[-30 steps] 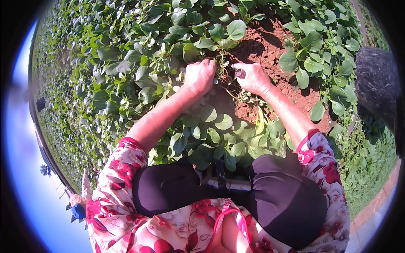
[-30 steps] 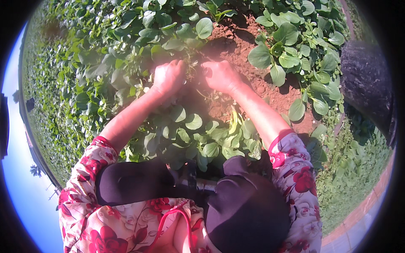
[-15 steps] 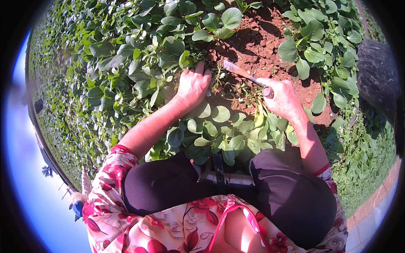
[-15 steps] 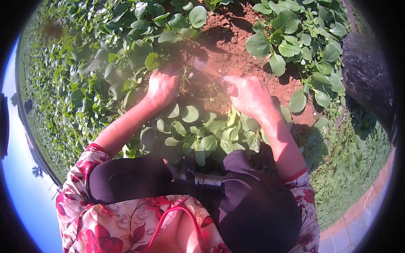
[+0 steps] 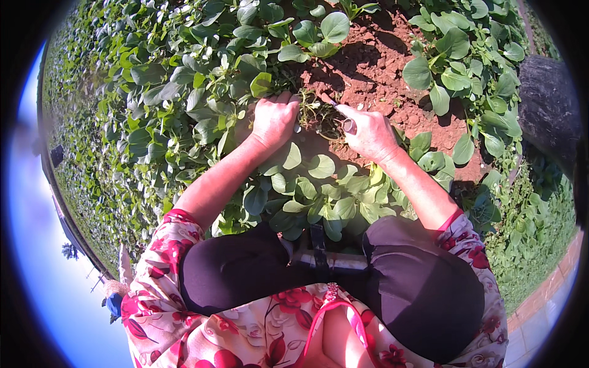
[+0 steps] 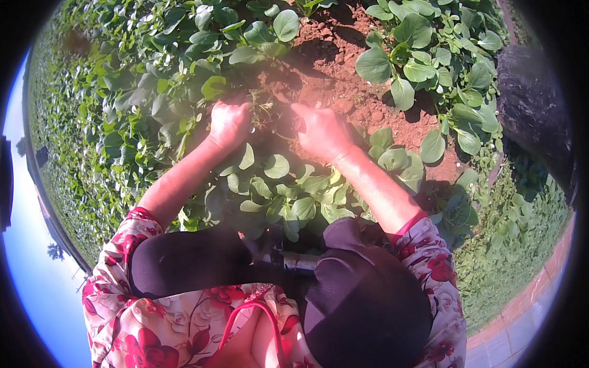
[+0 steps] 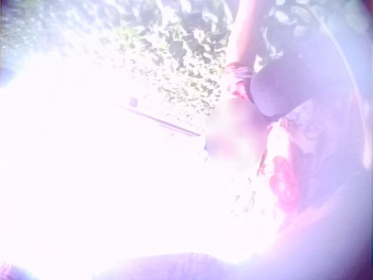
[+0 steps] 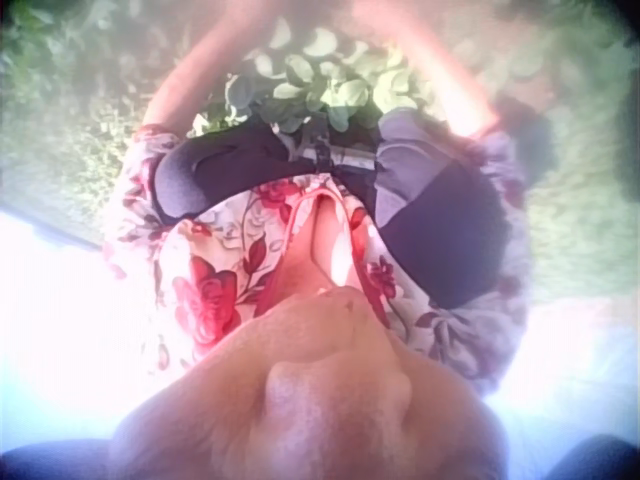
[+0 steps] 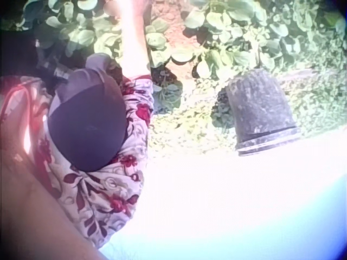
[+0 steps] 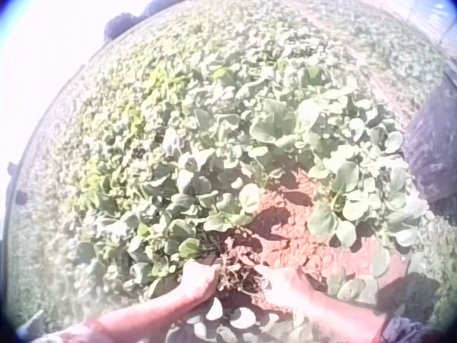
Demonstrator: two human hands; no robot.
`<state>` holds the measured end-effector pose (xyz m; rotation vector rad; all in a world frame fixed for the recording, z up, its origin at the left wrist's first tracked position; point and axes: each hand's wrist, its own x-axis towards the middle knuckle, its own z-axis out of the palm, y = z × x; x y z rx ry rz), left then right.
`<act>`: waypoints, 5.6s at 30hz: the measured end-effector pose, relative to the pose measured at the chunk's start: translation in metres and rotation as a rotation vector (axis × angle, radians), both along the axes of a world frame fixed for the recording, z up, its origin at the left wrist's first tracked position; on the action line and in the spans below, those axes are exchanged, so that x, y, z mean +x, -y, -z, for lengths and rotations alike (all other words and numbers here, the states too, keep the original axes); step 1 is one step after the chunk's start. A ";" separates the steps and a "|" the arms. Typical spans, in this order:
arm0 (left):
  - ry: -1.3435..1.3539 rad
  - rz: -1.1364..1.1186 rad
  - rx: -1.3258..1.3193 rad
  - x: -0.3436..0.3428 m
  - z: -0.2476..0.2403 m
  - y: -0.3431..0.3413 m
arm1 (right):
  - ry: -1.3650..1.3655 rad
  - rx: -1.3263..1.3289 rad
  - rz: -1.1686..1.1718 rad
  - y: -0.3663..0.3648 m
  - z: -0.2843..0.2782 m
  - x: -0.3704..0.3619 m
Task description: The person pulls weeds from the soil among green leafy plants using a small hand tool and places them into a black plastic bucket.
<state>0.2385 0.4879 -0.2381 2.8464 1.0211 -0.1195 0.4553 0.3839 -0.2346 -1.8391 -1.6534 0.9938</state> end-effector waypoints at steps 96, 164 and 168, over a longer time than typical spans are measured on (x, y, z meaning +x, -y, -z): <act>-0.195 -0.101 -0.509 0.038 -0.072 0.025 | -0.050 0.051 0.037 0.031 -0.043 0.021; 0.543 -0.105 -1.247 0.446 -0.326 -0.011 | -0.356 -0.218 0.375 0.174 -0.120 0.077; 0.348 -0.065 -1.185 0.330 -0.287 -0.046 | -0.116 -0.171 0.164 0.170 -0.100 0.080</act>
